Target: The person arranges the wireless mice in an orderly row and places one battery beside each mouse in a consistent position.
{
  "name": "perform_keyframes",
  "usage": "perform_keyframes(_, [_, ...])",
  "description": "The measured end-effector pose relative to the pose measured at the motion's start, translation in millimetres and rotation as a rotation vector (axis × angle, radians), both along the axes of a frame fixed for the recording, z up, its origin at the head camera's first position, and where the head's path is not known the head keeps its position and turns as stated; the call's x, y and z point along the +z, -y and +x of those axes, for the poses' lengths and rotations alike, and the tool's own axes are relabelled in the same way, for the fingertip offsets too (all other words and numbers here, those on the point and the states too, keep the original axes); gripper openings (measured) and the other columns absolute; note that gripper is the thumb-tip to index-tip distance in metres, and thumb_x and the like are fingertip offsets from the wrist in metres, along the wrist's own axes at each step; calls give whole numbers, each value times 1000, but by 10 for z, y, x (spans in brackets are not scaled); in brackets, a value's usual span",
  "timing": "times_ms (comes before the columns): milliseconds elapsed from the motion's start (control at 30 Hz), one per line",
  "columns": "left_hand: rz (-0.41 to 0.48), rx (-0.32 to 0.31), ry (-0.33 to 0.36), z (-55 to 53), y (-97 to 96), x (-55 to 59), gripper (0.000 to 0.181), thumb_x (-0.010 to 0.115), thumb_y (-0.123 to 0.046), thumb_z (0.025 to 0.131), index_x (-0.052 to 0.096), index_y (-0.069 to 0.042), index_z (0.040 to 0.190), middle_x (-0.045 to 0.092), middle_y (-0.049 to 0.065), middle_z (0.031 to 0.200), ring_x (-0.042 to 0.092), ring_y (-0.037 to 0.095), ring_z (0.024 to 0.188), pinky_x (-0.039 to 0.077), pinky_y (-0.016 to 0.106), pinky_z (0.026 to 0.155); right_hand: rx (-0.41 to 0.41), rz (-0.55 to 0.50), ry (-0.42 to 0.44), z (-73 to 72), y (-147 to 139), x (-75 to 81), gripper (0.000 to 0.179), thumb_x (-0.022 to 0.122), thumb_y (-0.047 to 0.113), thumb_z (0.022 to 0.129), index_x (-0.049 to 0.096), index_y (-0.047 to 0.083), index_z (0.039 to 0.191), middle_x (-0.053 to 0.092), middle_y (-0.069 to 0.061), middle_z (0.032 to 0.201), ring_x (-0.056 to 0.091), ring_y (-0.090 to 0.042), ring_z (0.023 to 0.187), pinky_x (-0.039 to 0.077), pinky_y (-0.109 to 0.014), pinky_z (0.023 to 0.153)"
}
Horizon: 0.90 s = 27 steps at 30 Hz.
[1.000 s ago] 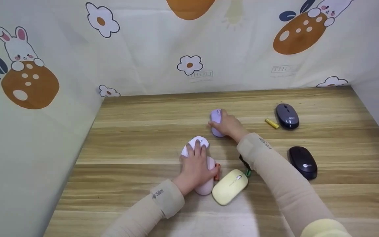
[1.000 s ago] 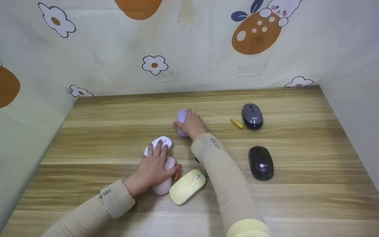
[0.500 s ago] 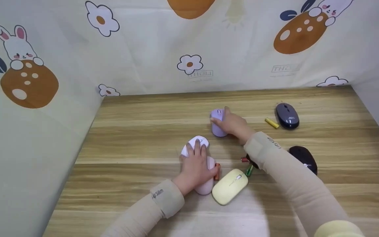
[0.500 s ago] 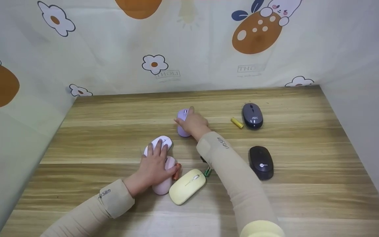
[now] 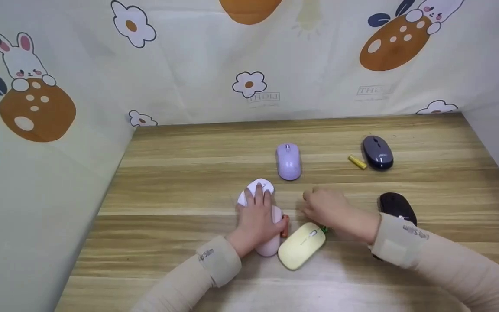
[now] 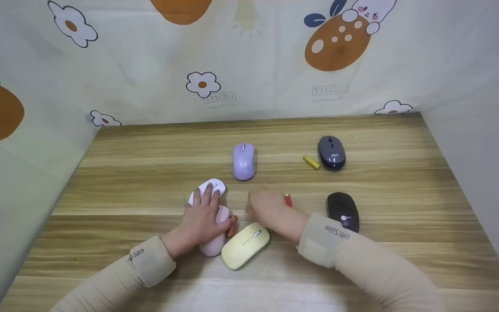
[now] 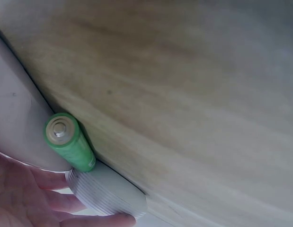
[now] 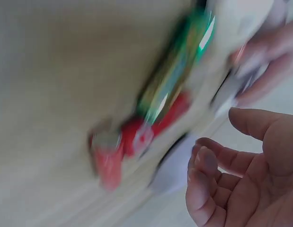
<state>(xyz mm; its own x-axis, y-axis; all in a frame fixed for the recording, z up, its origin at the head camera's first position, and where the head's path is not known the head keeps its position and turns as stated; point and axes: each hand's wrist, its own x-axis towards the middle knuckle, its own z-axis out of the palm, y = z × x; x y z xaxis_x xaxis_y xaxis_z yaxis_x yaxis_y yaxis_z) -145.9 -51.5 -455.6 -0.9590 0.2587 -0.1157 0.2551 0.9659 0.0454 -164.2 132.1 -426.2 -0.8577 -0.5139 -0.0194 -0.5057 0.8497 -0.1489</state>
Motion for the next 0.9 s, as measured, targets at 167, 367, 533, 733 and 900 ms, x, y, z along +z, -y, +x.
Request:
perform_keyframes(167, [26, 6, -8, 11, 15, 7, 85, 45, -63, 81, 35, -2, 139, 26, 20, 146, 27, 48, 128, 39, 63, 85, 194, -36, -42, 363, 21, 12, 21, 66, 23, 79, 61, 3, 86, 50, -8, 72, 51, -21, 54, 41, -33, 43])
perform_keyframes(367, [45, 7, 1, 15, 24, 2, 85, 45, -63, 82, 34, -2, 140, 26, 20, 147, 26, 48, 128, 37, 63, 86, 332, -33, 57, 536, 33, -18, 44, 70, 35, 76, 60, 5, 106, 55, -10, 93, 57, -21, 64, 46, -33, 49])
perform_keyframes(533, [31, -1, 1, 11, 19, -1, 86, 42, -65, 82, 33, -2, 140, 25, 20, 147, 26, 48, 128, 37, 64, 87, 328, -37, 120, 551, 17, -88, 59, 73, 37, 71, 56, 5, 117, 54, -13, 105, 60, -25, 70, 49, -36, 54])
perform_keyframes(733, [23, -5, -1, 9, 16, -7, 86, 42, -65, 82, 33, -2, 140, 25, 20, 147, 26, 49, 128, 37, 63, 86, 344, -35, 145, 533, 1, -108, 66, 76, 33, 67, 53, 4, 122, 55, -13, 107, 61, -26, 71, 50, -36, 55])
perform_keyframes(900, [24, -7, -2, 18, 14, 0, 86, 42, -65, 82, 33, -2, 140, 25, 20, 147, 27, 48, 128, 38, 63, 86, 376, -35, 155, 500, -12, -89, 64, 76, 31, 66, 54, 4, 120, 56, -13, 106, 61, -26, 70, 50, -35, 56])
